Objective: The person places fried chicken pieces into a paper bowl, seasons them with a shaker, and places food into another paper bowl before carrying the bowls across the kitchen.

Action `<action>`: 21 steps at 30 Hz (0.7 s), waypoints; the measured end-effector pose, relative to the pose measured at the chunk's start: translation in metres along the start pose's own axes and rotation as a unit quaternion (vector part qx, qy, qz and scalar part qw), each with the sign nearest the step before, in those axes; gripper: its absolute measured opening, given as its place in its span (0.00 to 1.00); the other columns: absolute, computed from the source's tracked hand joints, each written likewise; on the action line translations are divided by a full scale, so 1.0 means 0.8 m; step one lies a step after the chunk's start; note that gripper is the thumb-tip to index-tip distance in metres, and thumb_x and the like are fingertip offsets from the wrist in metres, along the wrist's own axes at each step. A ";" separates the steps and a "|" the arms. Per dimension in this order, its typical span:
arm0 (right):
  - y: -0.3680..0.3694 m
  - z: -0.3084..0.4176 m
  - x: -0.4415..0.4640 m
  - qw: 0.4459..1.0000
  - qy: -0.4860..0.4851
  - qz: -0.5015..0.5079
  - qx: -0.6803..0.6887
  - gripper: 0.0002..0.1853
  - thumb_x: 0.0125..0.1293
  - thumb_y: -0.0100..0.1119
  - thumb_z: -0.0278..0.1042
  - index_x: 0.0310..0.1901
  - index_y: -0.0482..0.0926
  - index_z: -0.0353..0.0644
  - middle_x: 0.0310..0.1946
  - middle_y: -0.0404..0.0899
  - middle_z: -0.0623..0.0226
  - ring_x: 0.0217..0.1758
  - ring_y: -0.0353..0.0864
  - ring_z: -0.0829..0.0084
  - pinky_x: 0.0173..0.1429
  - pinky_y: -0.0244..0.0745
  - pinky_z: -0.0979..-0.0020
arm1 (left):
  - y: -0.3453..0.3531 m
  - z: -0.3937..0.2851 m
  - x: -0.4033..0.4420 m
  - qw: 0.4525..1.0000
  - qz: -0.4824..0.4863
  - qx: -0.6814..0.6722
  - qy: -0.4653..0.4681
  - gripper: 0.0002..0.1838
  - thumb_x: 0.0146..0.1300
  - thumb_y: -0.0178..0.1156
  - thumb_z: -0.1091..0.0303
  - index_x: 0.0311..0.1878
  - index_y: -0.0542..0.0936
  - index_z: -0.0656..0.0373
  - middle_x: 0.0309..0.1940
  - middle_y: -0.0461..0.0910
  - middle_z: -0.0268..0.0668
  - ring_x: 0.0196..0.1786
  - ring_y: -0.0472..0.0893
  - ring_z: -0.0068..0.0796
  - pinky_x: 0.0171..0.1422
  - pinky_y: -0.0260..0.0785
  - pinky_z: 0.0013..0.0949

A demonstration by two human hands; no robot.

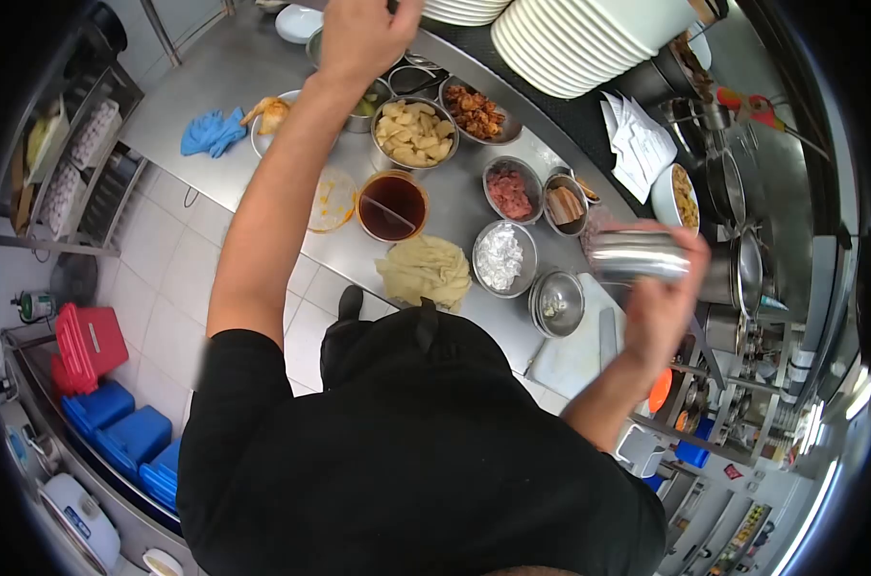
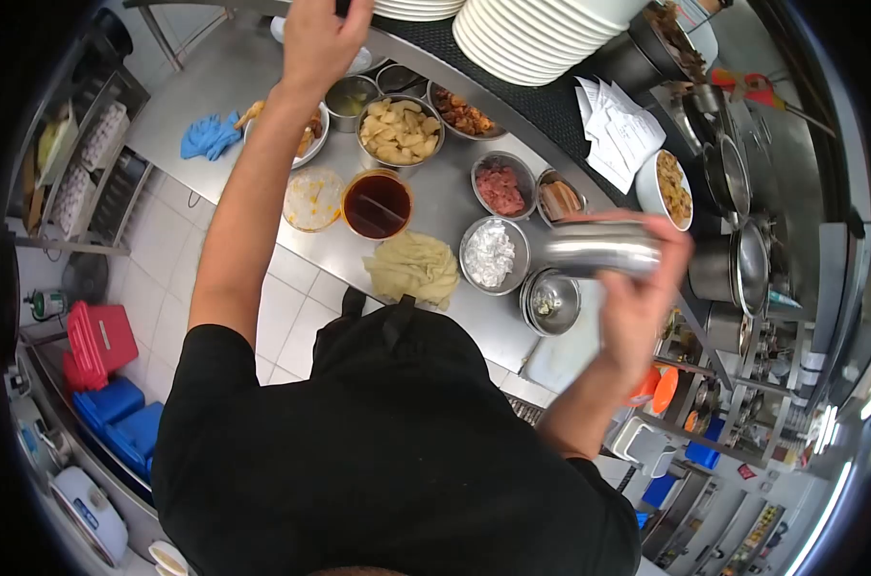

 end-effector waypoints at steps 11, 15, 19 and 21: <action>0.076 -0.372 0.144 0.938 0.114 0.007 -0.328 0.32 0.67 0.71 0.43 0.66 0.73 0.31 0.59 0.82 0.50 0.60 0.83 0.61 0.64 0.75 0.63 | 0.010 0.028 -0.028 0.991 -0.112 0.021 0.064 0.18 0.64 0.62 0.76 0.56 0.72 0.65 0.52 0.75 0.56 0.53 0.77 0.61 0.57 0.72 0.53; 0.076 -0.431 0.234 0.886 0.020 0.086 -0.455 0.34 0.65 0.71 0.51 0.65 0.78 0.35 0.56 0.86 0.49 0.58 0.87 0.56 0.62 0.78 0.60 | 0.012 0.035 -0.035 0.992 -0.102 0.019 0.073 0.19 0.63 0.60 0.77 0.57 0.72 0.66 0.53 0.75 0.57 0.54 0.77 0.62 0.59 0.72 0.54; 0.074 -0.502 0.289 0.857 0.024 0.139 -0.495 0.34 0.64 0.71 0.53 0.64 0.80 0.35 0.52 0.88 0.49 0.54 0.88 0.58 0.59 0.79 0.61 | 0.014 0.037 -0.038 0.989 -0.115 0.028 0.092 0.19 0.62 0.60 0.78 0.57 0.72 0.66 0.52 0.75 0.57 0.54 0.77 0.61 0.61 0.71 0.53; 0.074 -0.523 0.305 0.850 0.005 0.154 -0.503 0.33 0.64 0.71 0.53 0.62 0.82 0.35 0.47 0.89 0.52 0.49 0.89 0.63 0.55 0.80 0.62 | 0.015 0.038 -0.038 0.989 -0.114 0.023 0.091 0.19 0.62 0.59 0.78 0.57 0.72 0.66 0.51 0.75 0.57 0.54 0.77 0.61 0.61 0.71 0.53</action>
Point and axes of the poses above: each hand's wrist, its own x-axis towards the middle knuckle, its own y-axis out of the palm, z = x × y, the point moved 8 cm from there along x, towards the middle knuckle
